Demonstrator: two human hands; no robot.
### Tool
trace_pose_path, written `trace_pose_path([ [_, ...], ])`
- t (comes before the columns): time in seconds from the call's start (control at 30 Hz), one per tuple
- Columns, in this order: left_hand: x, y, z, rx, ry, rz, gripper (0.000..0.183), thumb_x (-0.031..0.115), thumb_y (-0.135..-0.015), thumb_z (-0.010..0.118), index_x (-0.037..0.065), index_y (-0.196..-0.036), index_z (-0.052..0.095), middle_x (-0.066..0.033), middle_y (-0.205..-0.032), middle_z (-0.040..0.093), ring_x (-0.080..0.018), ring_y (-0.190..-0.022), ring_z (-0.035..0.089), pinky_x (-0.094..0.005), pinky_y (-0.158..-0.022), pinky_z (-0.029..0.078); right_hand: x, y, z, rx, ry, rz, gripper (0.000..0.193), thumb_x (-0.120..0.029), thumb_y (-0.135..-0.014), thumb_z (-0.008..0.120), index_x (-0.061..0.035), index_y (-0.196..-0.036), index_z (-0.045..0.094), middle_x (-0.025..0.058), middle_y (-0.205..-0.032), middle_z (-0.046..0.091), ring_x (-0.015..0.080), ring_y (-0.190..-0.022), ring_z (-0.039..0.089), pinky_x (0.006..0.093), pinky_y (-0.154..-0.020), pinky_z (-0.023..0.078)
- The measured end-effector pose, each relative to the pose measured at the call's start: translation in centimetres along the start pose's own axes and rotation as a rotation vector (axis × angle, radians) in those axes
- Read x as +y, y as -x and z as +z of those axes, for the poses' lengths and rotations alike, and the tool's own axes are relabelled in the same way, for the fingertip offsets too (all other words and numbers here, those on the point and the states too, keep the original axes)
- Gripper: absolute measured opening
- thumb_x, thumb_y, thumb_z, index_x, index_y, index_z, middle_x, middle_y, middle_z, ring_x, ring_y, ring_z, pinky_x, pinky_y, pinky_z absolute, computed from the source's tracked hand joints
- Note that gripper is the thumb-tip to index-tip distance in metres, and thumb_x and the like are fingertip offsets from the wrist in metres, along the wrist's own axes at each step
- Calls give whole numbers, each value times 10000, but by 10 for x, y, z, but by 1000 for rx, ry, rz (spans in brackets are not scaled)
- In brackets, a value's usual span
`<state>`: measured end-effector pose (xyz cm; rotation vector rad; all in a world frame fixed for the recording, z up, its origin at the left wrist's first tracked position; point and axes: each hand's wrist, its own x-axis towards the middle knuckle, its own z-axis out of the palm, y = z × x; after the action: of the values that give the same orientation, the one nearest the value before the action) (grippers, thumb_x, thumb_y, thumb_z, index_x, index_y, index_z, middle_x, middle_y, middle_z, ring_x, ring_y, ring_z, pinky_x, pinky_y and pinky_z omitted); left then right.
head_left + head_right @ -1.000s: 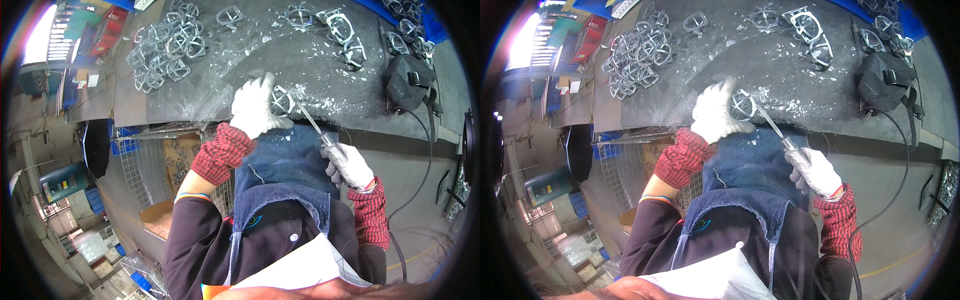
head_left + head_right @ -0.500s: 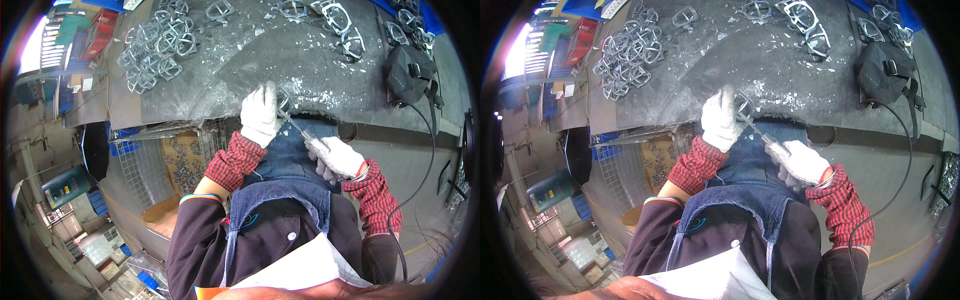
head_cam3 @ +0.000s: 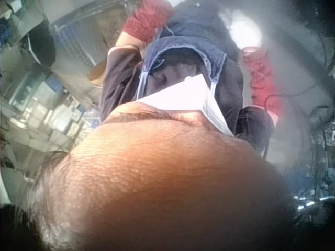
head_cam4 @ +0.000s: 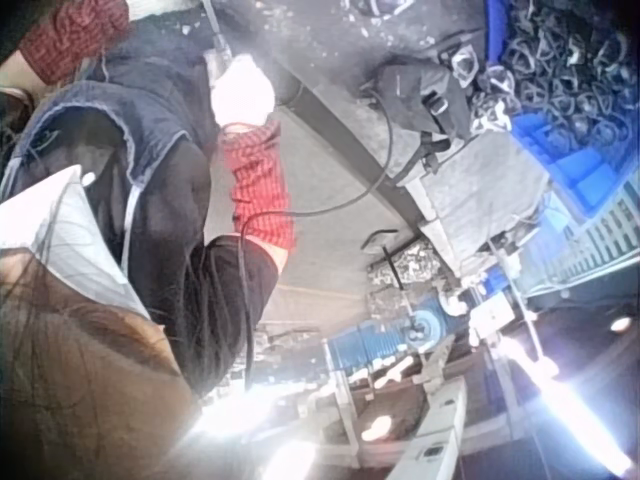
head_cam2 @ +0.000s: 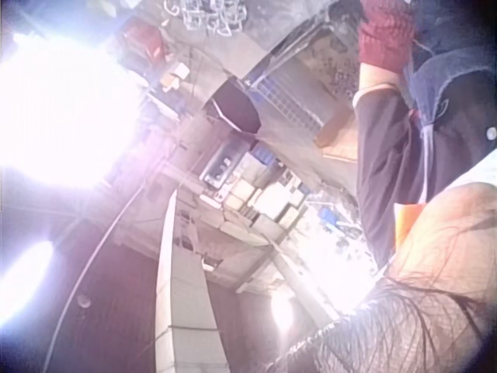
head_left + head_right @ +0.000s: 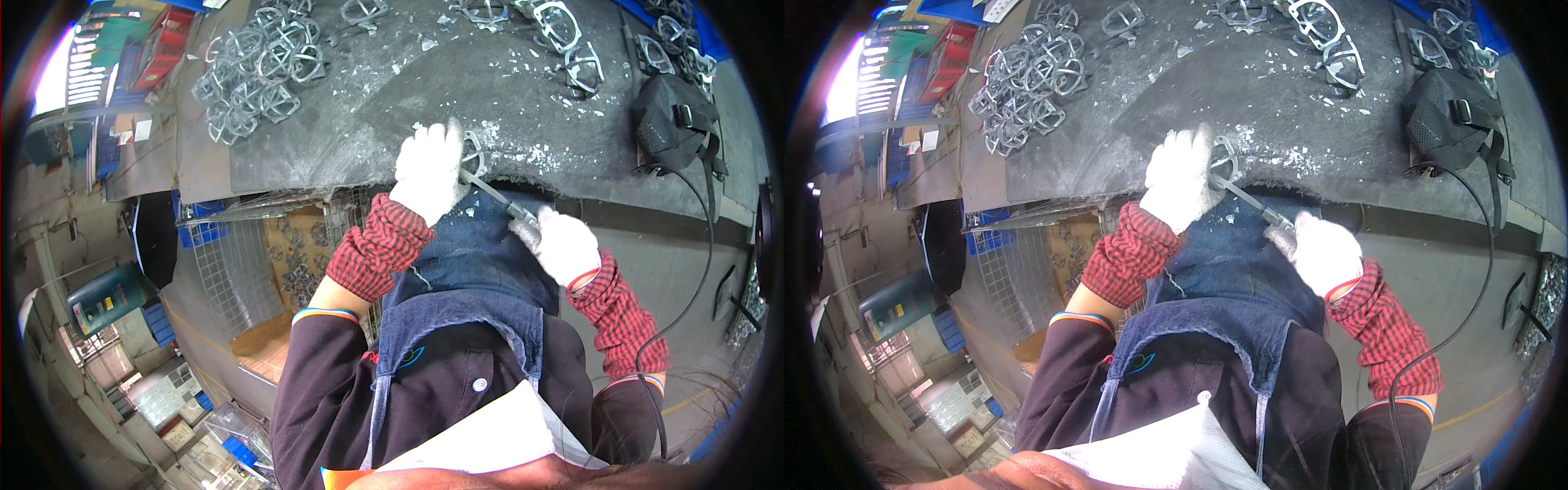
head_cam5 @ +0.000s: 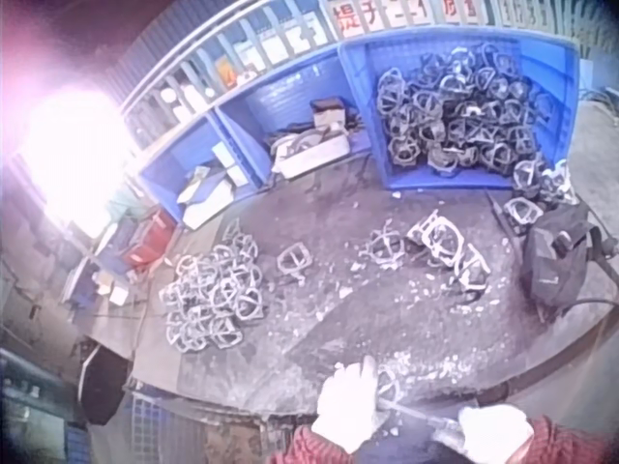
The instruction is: The person smooths the edges of small metal frame components on a workbench using a hand file.
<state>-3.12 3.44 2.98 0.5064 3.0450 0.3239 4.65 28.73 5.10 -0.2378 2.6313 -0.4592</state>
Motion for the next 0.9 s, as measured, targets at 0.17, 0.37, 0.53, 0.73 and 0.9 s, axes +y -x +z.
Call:
trace_pose_path([
  [0.17,-10,-10,-6,-51,-25,162,847,218,-641,895,-1,-1375,532,-169,-1139,607,-367,-1072,619,-475,-870,533,13,-22,-20,81,119,-65,619,-638,-988,650,-25,-916,677,222,-790,738,425,-764,755,519,-710,598],
  [0.37,-23,-20,-2,-79,-98,278,841,211,-647,891,10,-1386,541,-170,-1146,609,-364,-1061,625,-473,-868,537,25,-22,-32,120,146,-85,624,-646,-974,668,-26,-901,671,218,-731,714,422,-736,750,502,-682,596],
  [0.53,-19,-17,-4,-87,-64,227,791,251,-680,902,31,-1362,565,-163,-1137,621,-369,-1042,631,-480,-846,544,-1,3,3,111,17,45,599,-623,-1007,638,-35,-894,641,220,-731,709,432,-711,737,514,-647,593],
  [0.73,-18,-15,-4,-60,-59,202,801,300,-668,927,52,-1347,582,-164,-1148,636,-376,-1055,638,-491,-854,554,-21,13,26,58,-47,81,579,-605,-1004,648,-32,-922,653,218,-766,731,437,-727,742,529,-661,597],
  [0.9,-22,4,13,88,83,147,870,299,-627,941,62,-1382,579,-166,-1217,647,-402,-1133,634,-507,-937,545,-18,3,20,165,-80,102,582,-617,-989,662,-39,-926,658,219,-769,730,431,-737,746,509,-676,600],
])
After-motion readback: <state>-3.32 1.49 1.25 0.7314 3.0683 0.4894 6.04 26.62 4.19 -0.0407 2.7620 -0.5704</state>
